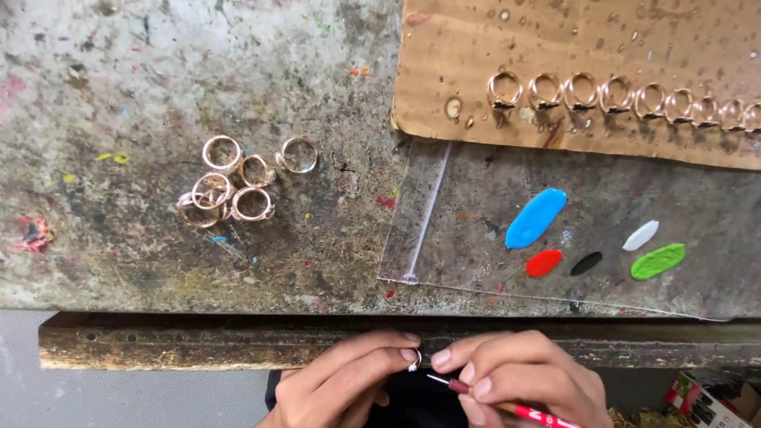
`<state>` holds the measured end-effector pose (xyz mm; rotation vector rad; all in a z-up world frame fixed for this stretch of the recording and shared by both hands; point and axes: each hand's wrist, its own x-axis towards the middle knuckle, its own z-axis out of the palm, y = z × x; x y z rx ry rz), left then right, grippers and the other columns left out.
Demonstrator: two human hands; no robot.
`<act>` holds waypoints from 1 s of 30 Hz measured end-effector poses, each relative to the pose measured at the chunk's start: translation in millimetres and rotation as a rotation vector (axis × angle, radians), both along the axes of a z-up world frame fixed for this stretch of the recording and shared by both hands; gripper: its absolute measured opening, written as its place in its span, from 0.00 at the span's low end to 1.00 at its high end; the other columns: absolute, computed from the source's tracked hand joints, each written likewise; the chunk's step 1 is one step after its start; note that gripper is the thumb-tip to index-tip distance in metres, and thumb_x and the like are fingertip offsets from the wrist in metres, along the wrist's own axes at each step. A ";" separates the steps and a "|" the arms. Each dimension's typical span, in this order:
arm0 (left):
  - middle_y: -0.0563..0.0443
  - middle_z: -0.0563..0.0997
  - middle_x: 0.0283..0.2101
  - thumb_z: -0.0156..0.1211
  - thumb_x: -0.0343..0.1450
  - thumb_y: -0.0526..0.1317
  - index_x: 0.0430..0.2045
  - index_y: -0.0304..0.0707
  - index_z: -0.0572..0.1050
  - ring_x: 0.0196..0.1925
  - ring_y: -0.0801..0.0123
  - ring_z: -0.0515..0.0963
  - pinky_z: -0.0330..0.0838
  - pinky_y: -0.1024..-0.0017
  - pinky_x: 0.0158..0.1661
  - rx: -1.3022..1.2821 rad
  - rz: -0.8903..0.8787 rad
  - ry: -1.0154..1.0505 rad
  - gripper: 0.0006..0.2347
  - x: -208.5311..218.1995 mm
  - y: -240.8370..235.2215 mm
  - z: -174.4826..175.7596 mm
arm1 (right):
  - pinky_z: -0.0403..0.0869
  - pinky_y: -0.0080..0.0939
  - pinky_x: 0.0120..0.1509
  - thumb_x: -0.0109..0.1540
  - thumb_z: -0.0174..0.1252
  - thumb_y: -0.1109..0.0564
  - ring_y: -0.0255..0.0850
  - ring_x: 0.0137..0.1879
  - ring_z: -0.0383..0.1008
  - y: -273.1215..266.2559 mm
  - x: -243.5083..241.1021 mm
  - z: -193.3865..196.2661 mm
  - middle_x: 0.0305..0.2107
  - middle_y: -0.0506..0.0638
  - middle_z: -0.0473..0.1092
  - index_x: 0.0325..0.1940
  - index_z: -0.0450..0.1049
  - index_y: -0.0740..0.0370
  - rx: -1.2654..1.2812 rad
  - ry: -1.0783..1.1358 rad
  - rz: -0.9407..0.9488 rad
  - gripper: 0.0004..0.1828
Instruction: The person mixes red and blue paint on a clear palette, then uses a small brush to apply blue paint to the inner surface of a copper ring. Several copper rings are arranged on a cardboard sheet nearby.
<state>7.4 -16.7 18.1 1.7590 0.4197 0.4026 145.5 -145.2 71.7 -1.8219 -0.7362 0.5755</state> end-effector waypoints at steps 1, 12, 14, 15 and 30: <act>0.42 0.86 0.46 0.53 0.71 0.24 0.40 0.32 0.81 0.47 0.68 0.90 0.82 0.80 0.54 -0.008 -0.017 -0.010 0.10 0.1 -0.1 -1.3 | 0.91 0.26 0.42 0.59 0.61 0.57 0.39 0.37 0.92 1.8 -1.1 3.0 0.27 0.48 0.76 0.35 0.71 0.55 -0.080 -0.001 -0.030 0.04; 0.51 0.86 0.49 0.53 0.73 0.28 0.42 0.42 0.81 0.47 0.75 0.90 0.82 0.86 0.47 0.006 -0.046 0.081 0.11 -4.4 -2.1 -9.6 | 0.92 0.24 0.44 0.57 0.64 0.61 0.36 0.39 0.92 -6.1 2.6 -10.1 0.30 0.49 0.79 0.36 0.74 0.54 -0.109 0.013 0.045 0.06; 0.52 0.86 0.49 0.53 0.74 0.30 0.43 0.43 0.81 0.47 0.77 0.90 0.82 0.87 0.46 0.005 -0.060 0.092 0.10 -5.7 -0.8 -10.5 | 0.93 0.24 0.45 0.57 0.64 0.62 0.37 0.40 0.93 -6.6 2.2 -11.0 0.31 0.48 0.79 0.36 0.74 0.54 -0.109 0.023 0.058 0.07; 0.52 0.86 0.50 0.53 0.74 0.29 0.44 0.43 0.81 0.48 0.77 0.90 0.81 0.87 0.48 0.010 -0.067 0.094 0.11 -6.1 -0.2 -10.6 | 0.92 0.24 0.44 0.56 0.65 0.61 0.36 0.40 0.93 -6.0 1.6 -10.8 0.30 0.48 0.79 0.36 0.74 0.54 -0.133 0.014 0.047 0.08; 0.50 0.85 0.50 0.52 0.75 0.30 0.44 0.40 0.81 0.47 0.77 0.89 0.82 0.87 0.48 0.028 -0.095 0.053 0.10 -6.5 3.5 -17.8 | 0.92 0.21 0.44 0.51 0.69 0.65 0.33 0.39 0.93 -2.9 -3.5 -12.5 0.29 0.48 0.79 0.34 0.73 0.55 -0.199 -0.015 0.002 0.13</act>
